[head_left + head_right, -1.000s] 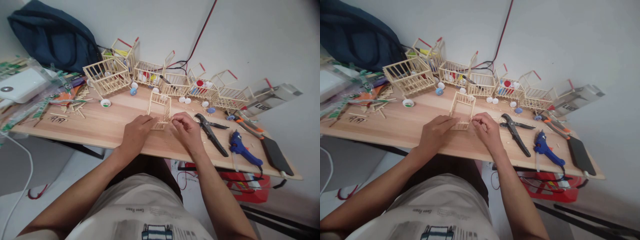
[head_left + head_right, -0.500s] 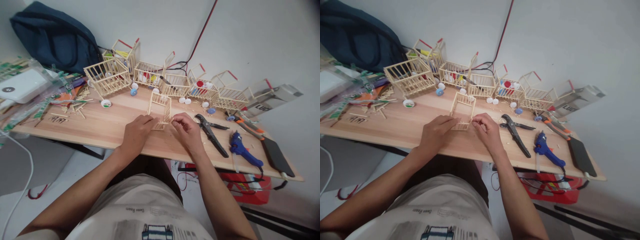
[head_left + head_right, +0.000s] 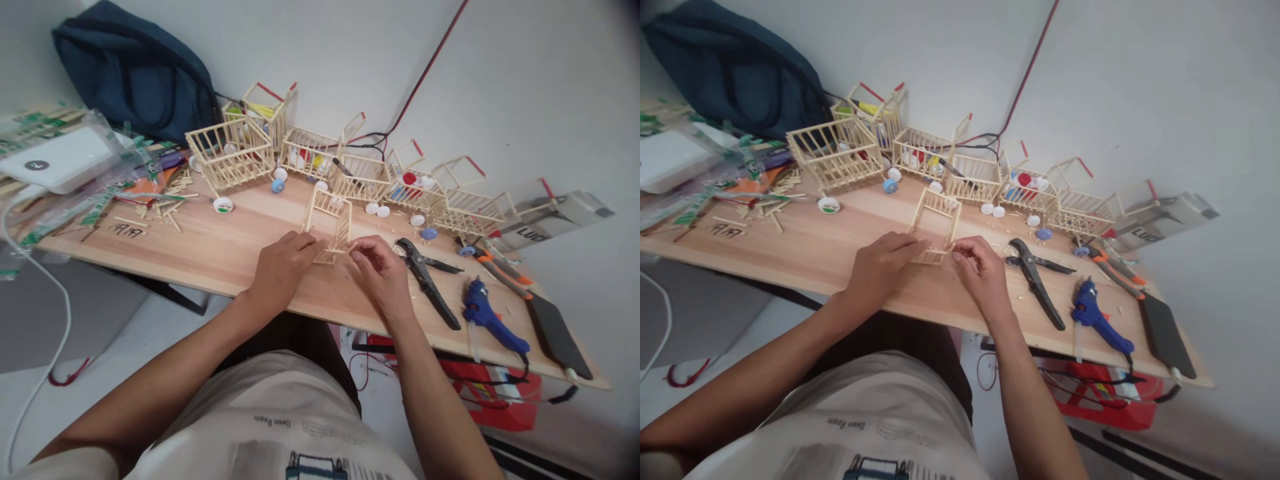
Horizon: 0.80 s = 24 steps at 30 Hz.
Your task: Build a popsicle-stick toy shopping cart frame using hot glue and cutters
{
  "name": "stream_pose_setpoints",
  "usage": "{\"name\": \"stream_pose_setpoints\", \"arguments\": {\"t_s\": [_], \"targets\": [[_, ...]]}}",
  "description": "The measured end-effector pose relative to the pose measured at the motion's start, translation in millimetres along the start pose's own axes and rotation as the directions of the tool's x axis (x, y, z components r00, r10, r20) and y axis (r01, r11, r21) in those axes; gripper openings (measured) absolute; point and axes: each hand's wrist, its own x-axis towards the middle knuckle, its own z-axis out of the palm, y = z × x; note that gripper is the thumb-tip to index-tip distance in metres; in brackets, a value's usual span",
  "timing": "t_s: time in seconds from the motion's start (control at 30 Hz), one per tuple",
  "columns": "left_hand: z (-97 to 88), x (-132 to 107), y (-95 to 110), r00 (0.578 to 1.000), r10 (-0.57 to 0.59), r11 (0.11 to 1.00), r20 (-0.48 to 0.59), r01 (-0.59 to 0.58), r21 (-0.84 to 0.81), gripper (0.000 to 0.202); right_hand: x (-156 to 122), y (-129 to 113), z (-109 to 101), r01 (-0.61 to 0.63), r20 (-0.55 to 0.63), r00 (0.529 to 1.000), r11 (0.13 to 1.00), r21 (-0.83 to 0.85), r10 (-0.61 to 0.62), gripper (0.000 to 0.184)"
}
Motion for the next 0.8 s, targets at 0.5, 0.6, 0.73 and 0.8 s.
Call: {"name": "stream_pose_setpoints", "arguments": {"t_s": [0.5, 0.6, 0.73, 0.8], "targets": [[4.2, 0.3, -0.1, 1.000, 0.017, 0.998, -0.024, -0.015, 0.060, 0.021, -10.5, -2.9, 4.2, -0.096, -0.039, 0.994, 0.995, 0.034, 0.097, 0.011], [5.1, 1.4, 0.2, 0.999, 0.026, 0.998, -0.037, -0.023, 0.066, 0.020, -11.1, -3.0, 5.6, -0.117, -0.064, 0.991, 0.992, 0.047, 0.119, 0.013], [4.2, 2.5, 1.4, 0.999, 0.013, 0.999, -0.045, -0.011, 0.052, 0.016, -12.0, -1.1, 7.6, -0.129, -0.083, 0.988, 0.991, 0.044, 0.133, 0.015], [3.1, 2.8, 1.8, 0.999, 0.012, 0.999, -0.043, -0.010, 0.048, 0.016, -12.1, 0.2, 7.9, -0.124, -0.091, 0.988, 0.992, 0.024, 0.126, 0.014]]}}
